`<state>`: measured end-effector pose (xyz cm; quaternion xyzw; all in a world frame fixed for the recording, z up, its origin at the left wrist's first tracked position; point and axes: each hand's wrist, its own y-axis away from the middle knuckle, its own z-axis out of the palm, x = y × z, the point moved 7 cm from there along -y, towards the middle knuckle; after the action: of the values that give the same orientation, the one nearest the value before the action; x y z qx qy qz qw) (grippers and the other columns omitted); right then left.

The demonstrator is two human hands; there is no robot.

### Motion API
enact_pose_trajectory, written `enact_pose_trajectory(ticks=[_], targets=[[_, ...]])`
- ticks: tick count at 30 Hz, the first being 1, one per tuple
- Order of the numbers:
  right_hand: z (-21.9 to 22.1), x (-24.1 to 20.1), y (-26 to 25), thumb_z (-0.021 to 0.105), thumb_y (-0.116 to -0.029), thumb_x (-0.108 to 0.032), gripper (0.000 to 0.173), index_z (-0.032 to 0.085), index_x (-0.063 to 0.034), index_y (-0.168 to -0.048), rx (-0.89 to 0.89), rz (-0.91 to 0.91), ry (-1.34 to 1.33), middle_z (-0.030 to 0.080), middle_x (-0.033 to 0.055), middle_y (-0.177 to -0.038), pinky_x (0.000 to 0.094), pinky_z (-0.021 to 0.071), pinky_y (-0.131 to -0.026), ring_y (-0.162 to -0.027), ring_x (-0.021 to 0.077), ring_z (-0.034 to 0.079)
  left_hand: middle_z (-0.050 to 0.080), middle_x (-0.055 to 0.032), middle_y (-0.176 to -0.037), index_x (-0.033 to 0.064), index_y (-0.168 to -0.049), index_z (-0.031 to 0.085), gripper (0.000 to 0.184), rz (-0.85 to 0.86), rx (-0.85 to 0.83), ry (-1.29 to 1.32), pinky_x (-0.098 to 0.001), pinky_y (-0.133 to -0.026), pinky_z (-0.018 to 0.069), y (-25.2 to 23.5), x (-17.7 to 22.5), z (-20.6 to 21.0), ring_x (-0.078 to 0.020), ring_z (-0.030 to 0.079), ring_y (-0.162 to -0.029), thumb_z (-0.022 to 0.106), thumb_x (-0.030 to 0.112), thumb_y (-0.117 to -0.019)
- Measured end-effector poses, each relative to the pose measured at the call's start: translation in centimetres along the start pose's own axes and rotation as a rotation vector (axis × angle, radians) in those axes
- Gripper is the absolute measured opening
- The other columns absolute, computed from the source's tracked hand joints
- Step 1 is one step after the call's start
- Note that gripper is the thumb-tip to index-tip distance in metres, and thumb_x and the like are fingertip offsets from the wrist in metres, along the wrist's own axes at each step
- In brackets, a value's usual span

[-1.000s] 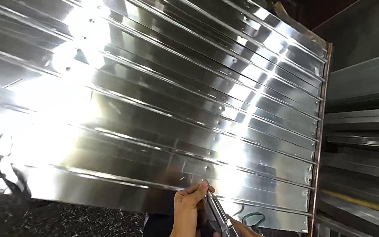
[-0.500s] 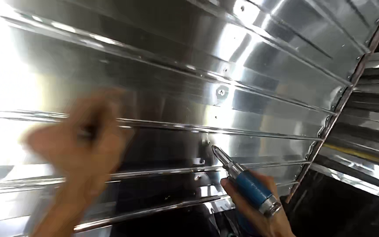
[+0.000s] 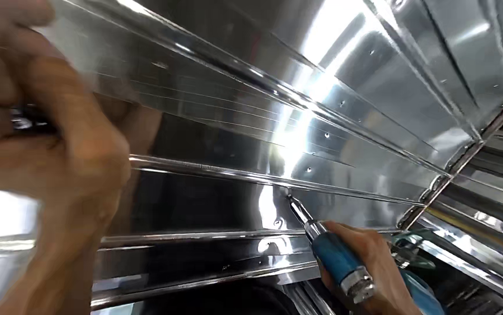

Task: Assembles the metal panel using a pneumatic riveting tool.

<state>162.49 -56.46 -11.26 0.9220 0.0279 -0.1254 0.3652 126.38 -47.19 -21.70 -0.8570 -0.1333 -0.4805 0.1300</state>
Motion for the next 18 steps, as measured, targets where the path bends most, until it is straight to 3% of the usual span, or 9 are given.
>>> enact_pose_trajectory(ticks=[3, 5, 7, 8, 10, 13, 15, 16, 18], targets=[[0.9, 1.5, 2.1, 0.072, -0.0805, -0.042, 0.027, 0.075, -0.0177, -0.092, 0.156, -0.022, -0.133, 0.071, -0.0038, -0.073, 0.0357, 0.0571, -0.058, -0.065, 0.0086, 0.068, 0.063, -0.0088, -0.078, -0.0039, -0.121, 0.067, 0.029, 0.161, 0.047, -0.142, -0.0246, -0.059, 0.0420, -1.0, 3.8, -0.1, -0.0061, 0.050, -0.062, 0.048, 0.014, -0.1074], [-0.2, 1.2, 5.5, 0.079, -0.0801, -0.036, 0.032, 0.076, -0.0108, -0.099, 0.252, 0.015, -0.279, 0.074, 0.0005, -0.084, 0.0294, 0.0603, -0.068, -0.075, 0.0067, 0.070, 0.063, -0.0066, -0.080, 0.0003, -0.124, 0.066, 0.030, 0.071, -0.014, -0.072, -0.0243, -0.057, 0.0423, 0.3, 5.9, -1.4, -0.0058, 0.050, -0.060, 0.047, 0.017, -0.1082], [-1.7, 0.2, 9.5, 0.085, -0.0791, -0.022, 0.045, 0.070, 0.0035, -0.113, 0.269, 0.019, -0.501, 0.069, 0.0156, -0.110, 0.0324, 0.0609, -0.085, -0.098, 0.0162, 0.069, 0.062, -0.0008, -0.077, 0.0068, -0.121, 0.069, 0.025, -0.174, -0.110, 0.186, -0.0219, -0.050, 0.0430, 4.3, 8.5, -3.2, -0.0052, 0.049, -0.055, 0.052, 0.017, -0.1065], [-1.8, -0.5, 11.9, 0.084, -0.0808, -0.019, 0.051, 0.064, 0.0084, -0.118, 0.265, 0.012, -0.571, 0.064, 0.0192, -0.116, 0.0344, 0.0593, -0.091, -0.104, 0.0189, 0.066, 0.058, 0.0009, -0.070, 0.0094, -0.116, 0.071, 0.023, -0.336, -0.193, 0.383, -0.0220, -0.043, 0.0402, 8.0, 9.7, -3.3, -0.0065, 0.046, -0.049, 0.052, 0.017, -0.1052], [-1.0, -2.0, 16.6, 0.084, -0.0841, -0.016, 0.044, 0.066, 0.0094, -0.115, 0.284, 0.020, -0.686, 0.073, 0.0145, -0.104, 0.0339, 0.0619, -0.086, -0.093, 0.0151, 0.072, 0.048, 0.0057, -0.058, 0.0115, -0.109, 0.075, 0.035, -0.748, -0.478, 0.792, -0.0191, -0.039, 0.0321, 17.7, 12.5, -2.2, -0.0027, 0.036, -0.042, 0.042, 0.024, -0.1075], [1.9, -5.1, 19.8, 0.080, -0.0885, -0.013, 0.038, 0.066, 0.0094, -0.117, 0.145, -0.031, -0.810, 0.076, 0.0134, -0.098, 0.0380, 0.0632, -0.083, -0.087, 0.0171, 0.074, 0.049, 0.0086, -0.052, 0.0142, -0.127, 0.065, 0.069, -1.049, -0.912, 1.093, -0.0175, -0.037, 0.0306, 28.8, 17.2, -1.8, 0.0005, 0.035, -0.039, 0.007, 0.049, -0.1088], [4.1, -6.8, 21.2, 0.080, -0.0885, -0.014, 0.037, 0.067, 0.0067, -0.117, 0.097, -0.044, -0.756, 0.077, 0.0123, -0.097, 0.0388, 0.0630, -0.083, -0.088, 0.0175, 0.075, 0.057, 0.0068, -0.060, 0.0145, -0.136, 0.058, 0.080, -1.063, -1.003, 1.119, -0.0177, -0.040, 0.0317, 33.1, 18.7, -2.5, 0.0010, 0.037, -0.043, -0.002, 0.058, -0.1049], [4.9, -7.6, 21.6, 0.081, -0.0876, -0.016, 0.039, 0.068, 0.0059, -0.116, 0.107, -0.061, -0.707, 0.077, 0.0121, -0.096, 0.0378, 0.0627, -0.082, -0.087, 0.0165, 0.075, 0.066, 0.0051, -0.072, 0.0120, -0.138, 0.057, 0.081, -1.032, -1.000, 1.112, -0.0169, -0.043, 0.0358, 34.2, 19.0, -2.8, 0.0024, 0.043, -0.047, -0.001, 0.059, -0.1051], [6.1, -8.8, 22.5, 0.084, -0.0853, -0.023, 0.044, 0.068, 0.0065, -0.115, 0.147, -0.112, -0.624, 0.076, 0.0138, -0.093, 0.0379, 0.0620, -0.080, -0.084, 0.0171, 0.074, 0.073, 0.0000, -0.104, 0.0026, -0.141, 0.052, 0.078, -0.900, -0.995, 1.124, -0.0182, -0.063, 0.0529, 35.5, 19.2, -3.2, 0.0014, 0.062, -0.072, 0.004, 0.055, -0.1074]])
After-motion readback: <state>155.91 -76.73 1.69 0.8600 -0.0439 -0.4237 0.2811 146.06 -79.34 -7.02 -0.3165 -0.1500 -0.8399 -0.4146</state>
